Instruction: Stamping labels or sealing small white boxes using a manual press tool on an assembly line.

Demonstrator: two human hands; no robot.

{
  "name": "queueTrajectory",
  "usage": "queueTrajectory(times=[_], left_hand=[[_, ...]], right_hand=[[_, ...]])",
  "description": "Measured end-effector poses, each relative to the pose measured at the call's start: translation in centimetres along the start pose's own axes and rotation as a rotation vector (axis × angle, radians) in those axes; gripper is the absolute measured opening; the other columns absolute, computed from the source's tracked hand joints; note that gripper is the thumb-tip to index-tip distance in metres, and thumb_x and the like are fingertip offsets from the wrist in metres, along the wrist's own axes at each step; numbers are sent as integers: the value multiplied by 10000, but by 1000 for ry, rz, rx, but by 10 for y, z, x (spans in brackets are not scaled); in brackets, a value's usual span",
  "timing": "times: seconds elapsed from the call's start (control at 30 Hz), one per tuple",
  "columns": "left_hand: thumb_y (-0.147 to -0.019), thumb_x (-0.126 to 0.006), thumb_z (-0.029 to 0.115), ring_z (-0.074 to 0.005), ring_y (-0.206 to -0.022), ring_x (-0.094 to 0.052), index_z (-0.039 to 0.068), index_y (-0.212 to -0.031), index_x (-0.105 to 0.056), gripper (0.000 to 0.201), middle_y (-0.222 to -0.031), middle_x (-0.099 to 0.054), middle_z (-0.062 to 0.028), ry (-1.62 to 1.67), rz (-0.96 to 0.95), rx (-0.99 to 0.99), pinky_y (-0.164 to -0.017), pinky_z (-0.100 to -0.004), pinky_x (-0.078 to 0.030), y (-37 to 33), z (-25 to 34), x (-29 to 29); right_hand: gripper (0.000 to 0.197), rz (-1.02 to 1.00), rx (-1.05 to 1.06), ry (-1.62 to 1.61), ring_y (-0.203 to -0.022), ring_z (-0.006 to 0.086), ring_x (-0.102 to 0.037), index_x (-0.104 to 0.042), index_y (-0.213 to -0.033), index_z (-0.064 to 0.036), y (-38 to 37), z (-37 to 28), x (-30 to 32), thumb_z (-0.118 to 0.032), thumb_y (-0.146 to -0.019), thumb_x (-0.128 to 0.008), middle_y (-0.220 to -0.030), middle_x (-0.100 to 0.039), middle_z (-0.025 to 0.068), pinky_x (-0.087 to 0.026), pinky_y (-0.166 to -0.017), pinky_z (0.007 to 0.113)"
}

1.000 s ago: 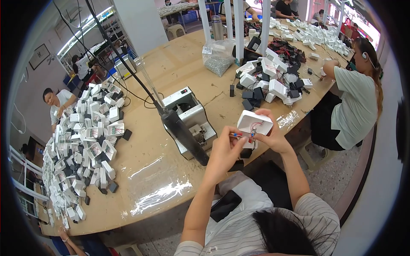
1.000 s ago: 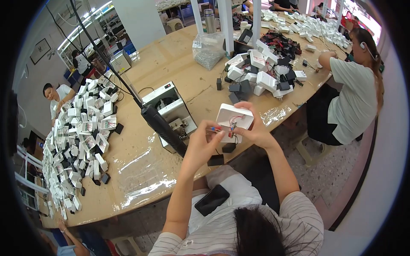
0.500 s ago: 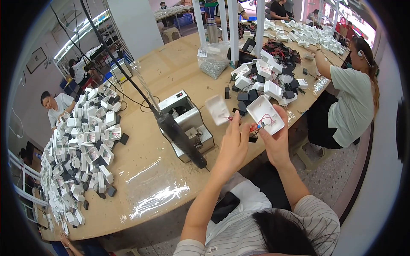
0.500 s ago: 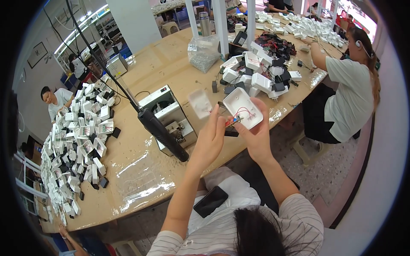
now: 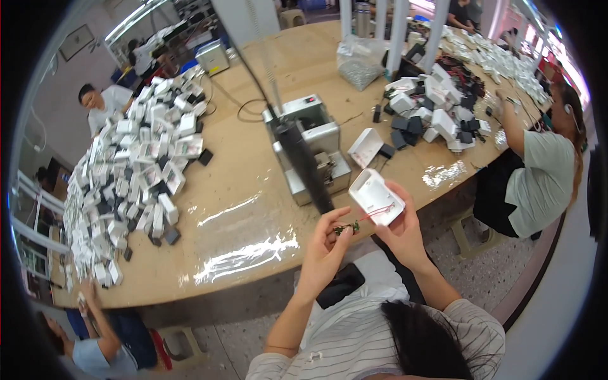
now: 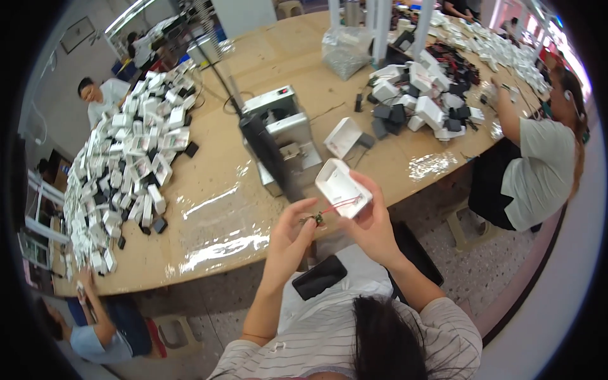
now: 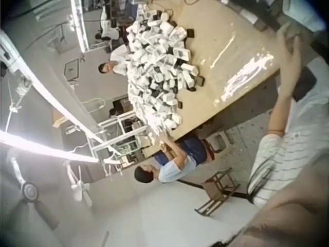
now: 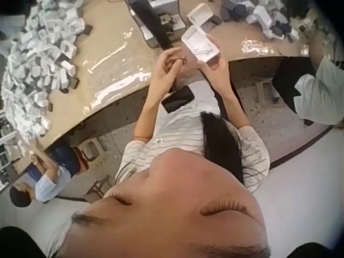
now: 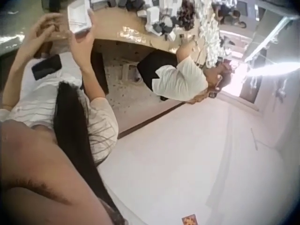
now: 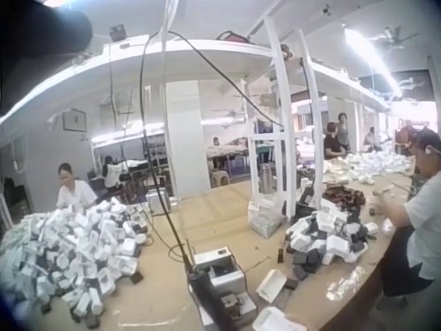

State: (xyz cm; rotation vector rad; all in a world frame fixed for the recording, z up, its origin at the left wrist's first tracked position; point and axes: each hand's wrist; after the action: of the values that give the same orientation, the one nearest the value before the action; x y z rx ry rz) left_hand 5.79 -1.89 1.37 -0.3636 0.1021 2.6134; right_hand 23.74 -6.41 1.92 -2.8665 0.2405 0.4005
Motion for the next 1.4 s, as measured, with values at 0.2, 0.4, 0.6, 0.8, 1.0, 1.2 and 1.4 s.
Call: queueTrajectory(times=[0.2,0.4,0.6,0.8,1.0,1.2,1.4], left_hand=[[-860,-718,-53,-59,-870,-500,41,-1313,-549,493,-1232,-526,-44,-439,-55,-11,-790,-226,-460,58,45,62],[-825,-696,-88,-74,-823,-511,37,-1235,-648,431,-1221,-525,-47,-606,54,-77,-717,-221,-469,71,38,87],[-823,-684,-72,-115,-748,-564,31,-1163,-699,355,-1112,-558,-75,-817,252,-169,-670,-255,-499,59,24,97],[-822,-686,-57,-135,-717,-573,39,-1151,-702,342,-1026,-582,-72,-918,207,-200,-669,-269,-506,46,25,97],[-795,-760,-8,-127,-695,-562,45,-1076,-700,292,-895,-600,-54,-848,41,-91,-646,-259,-488,35,49,102],[-755,-825,36,-141,-669,-579,35,-1013,-692,290,-861,-627,-70,-866,75,-118,-612,-273,-487,32,37,96],[-741,-835,55,-170,-657,-609,36,-944,-684,254,-853,-645,-70,-945,161,-69,-582,-302,-485,29,20,77]], right_hand=[[809,-109,-236,-51,-1247,198,-559,-447,-1339,-19,42,42,-21,-144,-707,-937,-1292,-580,96,-448,-1075,348],[708,-61,-60,809,-1062,244,-558,-545,-1148,-42,57,62,-62,-352,-657,-950,-1153,-595,131,-426,-926,407],[699,-118,375,1012,-1208,369,-442,-611,-1172,-94,44,77,-64,-447,-652,-916,-1318,-478,140,-339,-1017,488],[663,-595,396,906,-1377,365,-401,-650,-1246,-193,11,66,-63,-399,-669,-906,-1507,-428,160,-302,-1117,480],[598,-634,222,877,-1352,320,-451,-655,-1234,-150,-1,53,-58,-254,-684,-864,-1497,-462,136,-317,-1118,449],[574,-727,159,827,-1331,332,-469,-618,-1201,-82,-14,44,-49,-190,-687,-849,-1517,-446,150,-357,-1105,436],[599,-701,-62,632,-1137,299,-606,-441,-1115,-40,-12,46,-37,-63,-690,-863,-1580,-388,174,-508,-974,382]])
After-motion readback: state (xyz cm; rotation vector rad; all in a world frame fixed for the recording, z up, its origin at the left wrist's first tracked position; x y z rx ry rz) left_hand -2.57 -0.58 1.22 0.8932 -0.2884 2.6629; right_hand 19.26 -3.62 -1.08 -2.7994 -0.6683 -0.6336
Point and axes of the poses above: each hand's wrist, its own y-axis away from the middle knuckle, its own x-axis out of the back of the hand, z = x × y
